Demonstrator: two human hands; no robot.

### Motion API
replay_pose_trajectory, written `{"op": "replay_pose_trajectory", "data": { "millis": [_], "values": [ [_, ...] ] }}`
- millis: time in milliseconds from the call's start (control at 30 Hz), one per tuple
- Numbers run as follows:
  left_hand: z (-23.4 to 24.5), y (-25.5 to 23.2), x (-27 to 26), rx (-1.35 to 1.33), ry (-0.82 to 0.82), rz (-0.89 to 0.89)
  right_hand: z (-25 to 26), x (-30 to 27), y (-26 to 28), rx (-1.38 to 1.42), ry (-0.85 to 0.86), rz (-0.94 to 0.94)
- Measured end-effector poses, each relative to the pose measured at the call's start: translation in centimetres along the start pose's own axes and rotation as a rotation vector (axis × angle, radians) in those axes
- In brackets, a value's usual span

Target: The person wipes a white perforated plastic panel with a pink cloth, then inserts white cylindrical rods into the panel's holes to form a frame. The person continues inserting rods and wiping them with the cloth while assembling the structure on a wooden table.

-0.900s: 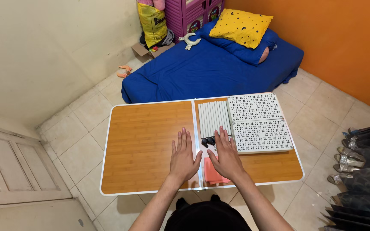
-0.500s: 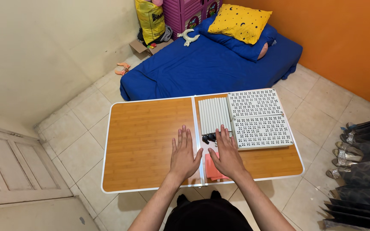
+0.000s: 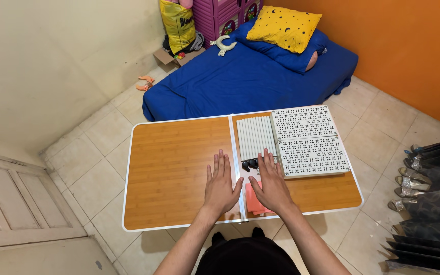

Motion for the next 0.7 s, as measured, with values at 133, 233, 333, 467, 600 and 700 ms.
{"op": "replay_pose_trajectory", "data": {
  "millis": [133, 233, 333, 467, 600, 700],
  "values": [
    [0.1, 0.1, -0.1, -0.001, -0.014, -0.007, 0.0, 0.1, 0.2, 0.017, -0.003, -0.003],
    [0.3, 0.3, 0.0, -0.009, -0.020, -0.004, 0.0, 0.4, 0.4, 0.001, -0.010, 0.000],
    [0.5, 0.6, -0.1, -0.016, -0.025, -0.002, -0.1, 0.4, 0.6, -0.003, -0.012, 0.002],
    [0.8, 0.8, -0.1, -0.010, -0.021, 0.002, 0.0, 0.8, 1.1, 0.013, -0.011, -0.003],
    [1.0, 0.9, -0.2, -0.005, -0.024, -0.001, 0.0, 0.8, 1.7, 0.009, -0.022, 0.004],
    [1.2, 1.2, -0.2, -0.005, -0.021, 0.001, -0.2, 0.8, 1.9, 0.019, -0.013, -0.003]
  ]
}}
Point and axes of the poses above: each hand's wrist, its own x-axis towards the middle knuckle, its own z-axis out of the back of the hand, y = z × x, the point moved 7 cm from there along x, towards the middle knuckle, and after that the axes turned 2 degrees about y, right-handed, at the moved point
